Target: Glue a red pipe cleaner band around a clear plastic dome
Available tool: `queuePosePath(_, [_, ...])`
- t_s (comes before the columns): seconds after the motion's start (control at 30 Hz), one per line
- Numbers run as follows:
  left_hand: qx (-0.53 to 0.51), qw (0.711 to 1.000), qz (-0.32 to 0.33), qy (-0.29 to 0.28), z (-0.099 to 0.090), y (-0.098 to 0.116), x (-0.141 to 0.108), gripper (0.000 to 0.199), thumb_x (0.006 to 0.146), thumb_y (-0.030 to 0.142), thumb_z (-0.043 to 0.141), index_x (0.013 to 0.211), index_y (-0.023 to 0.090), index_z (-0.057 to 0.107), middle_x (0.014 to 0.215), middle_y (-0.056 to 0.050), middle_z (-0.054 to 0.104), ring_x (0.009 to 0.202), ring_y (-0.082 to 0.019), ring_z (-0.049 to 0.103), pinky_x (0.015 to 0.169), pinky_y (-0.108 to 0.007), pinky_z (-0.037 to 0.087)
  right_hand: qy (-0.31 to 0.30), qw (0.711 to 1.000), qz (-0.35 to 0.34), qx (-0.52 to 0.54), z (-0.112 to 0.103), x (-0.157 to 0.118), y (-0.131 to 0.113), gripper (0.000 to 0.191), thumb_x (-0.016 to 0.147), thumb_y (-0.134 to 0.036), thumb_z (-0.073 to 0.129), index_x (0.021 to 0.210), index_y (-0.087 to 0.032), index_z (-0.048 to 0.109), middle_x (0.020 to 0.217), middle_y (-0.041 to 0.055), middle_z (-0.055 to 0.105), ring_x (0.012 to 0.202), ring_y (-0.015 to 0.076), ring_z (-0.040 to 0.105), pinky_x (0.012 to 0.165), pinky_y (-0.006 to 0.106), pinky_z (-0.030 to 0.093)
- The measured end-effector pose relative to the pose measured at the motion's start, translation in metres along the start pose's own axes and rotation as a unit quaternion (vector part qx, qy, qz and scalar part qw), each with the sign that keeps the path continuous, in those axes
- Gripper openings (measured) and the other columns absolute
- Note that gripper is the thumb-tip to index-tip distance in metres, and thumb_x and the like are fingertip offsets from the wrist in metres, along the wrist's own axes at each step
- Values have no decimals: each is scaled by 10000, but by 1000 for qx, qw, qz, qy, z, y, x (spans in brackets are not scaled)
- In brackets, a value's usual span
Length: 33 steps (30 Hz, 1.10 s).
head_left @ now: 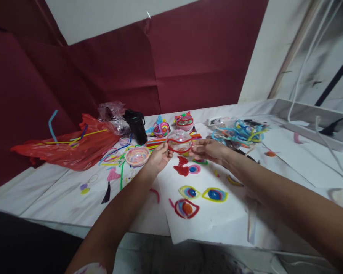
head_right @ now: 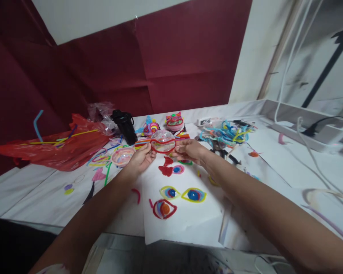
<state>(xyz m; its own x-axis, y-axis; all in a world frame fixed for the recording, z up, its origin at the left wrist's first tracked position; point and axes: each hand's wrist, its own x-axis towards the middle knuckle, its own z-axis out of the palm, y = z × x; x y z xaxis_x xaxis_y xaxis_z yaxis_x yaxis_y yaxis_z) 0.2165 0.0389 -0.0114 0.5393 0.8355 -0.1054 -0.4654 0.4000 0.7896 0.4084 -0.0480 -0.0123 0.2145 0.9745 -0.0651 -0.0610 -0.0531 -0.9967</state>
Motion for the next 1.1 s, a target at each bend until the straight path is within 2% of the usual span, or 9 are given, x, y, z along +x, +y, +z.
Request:
queuePosePath(0.13, [-25,999,36,24,-18,12,2,168,873,75,521,724,149,547,618,15,583,476,-51,503,481,-154,396,-58,976,-95,-185,9,-2,9,281,602,-217,790,864,-199,691,1021,91,701,1096,300,582,1028,516,373])
queuePosePath(0.2, [-39,997,52,30,-24,17,2,160,878,90,525,734,157,549,619,23,578,470,-45,489,482,-148,395,-112,941,-151,-280,21,-8,17,438,601,-321,809,1016,-233,699,1229,90,629,1258,328,449,1105,542,221])
queuePosePath(0.23, [-44,997,56,30,-25,18,2,155,879,96,527,740,159,551,619,26,576,468,-44,485,482,-147,396,-138,908,-183,-350,28,-10,22,512,644,-383,782,1122,-241,667,1316,99,573,1311,342,383,1107,566,174])
queuePosePath(0.33, [-55,996,63,21,-28,19,2,149,886,103,518,753,159,556,622,24,574,472,-45,486,484,-149,400,-182,713,-270,-621,43,-5,37,569,875,-527,488,1364,-237,475,1467,117,409,1379,363,262,1049,634,207])
queuePosePath(0.4, [-57,996,63,15,-28,17,1,145,887,103,515,760,157,560,630,20,576,479,-45,490,481,-148,398,-178,655,-276,-680,43,5,43,548,930,-517,371,1397,-236,428,1477,108,396,1382,356,262,1031,632,236])
queuePosePath(0.7, [-36,999,9,17,-25,-2,-2,176,895,75,467,749,139,542,632,3,573,495,-58,510,470,-157,395,-132,660,-270,-689,-21,24,35,423,931,-345,390,1298,-196,537,1404,150,483,1315,368,377,995,640,264])
queuePosePath(0.83, [-12,1000,-19,16,-25,-12,-1,211,902,66,437,726,132,531,626,-5,578,479,-56,509,474,-159,401,-103,709,-259,-648,-29,17,25,394,918,-356,408,1229,-197,590,1356,147,532,1276,342,435,1006,602,308])
queuePosePath(1.0, [37,998,-48,13,-26,-21,-1,216,906,79,430,730,128,545,640,-19,596,483,-56,517,488,-165,419,-55,803,-225,-549,-12,22,18,426,925,-307,369,1312,-200,515,1283,100,604,1121,230,592,943,404,476])
queuePosePath(1.1, [82,994,-69,13,-27,-23,-3,224,904,76,429,718,132,539,645,-26,611,480,-55,523,506,-171,440,-52,838,-199,-505,-2,27,18,485,880,-252,431,1361,-202,469,1283,89,608,1104,225,611,930,380,498])
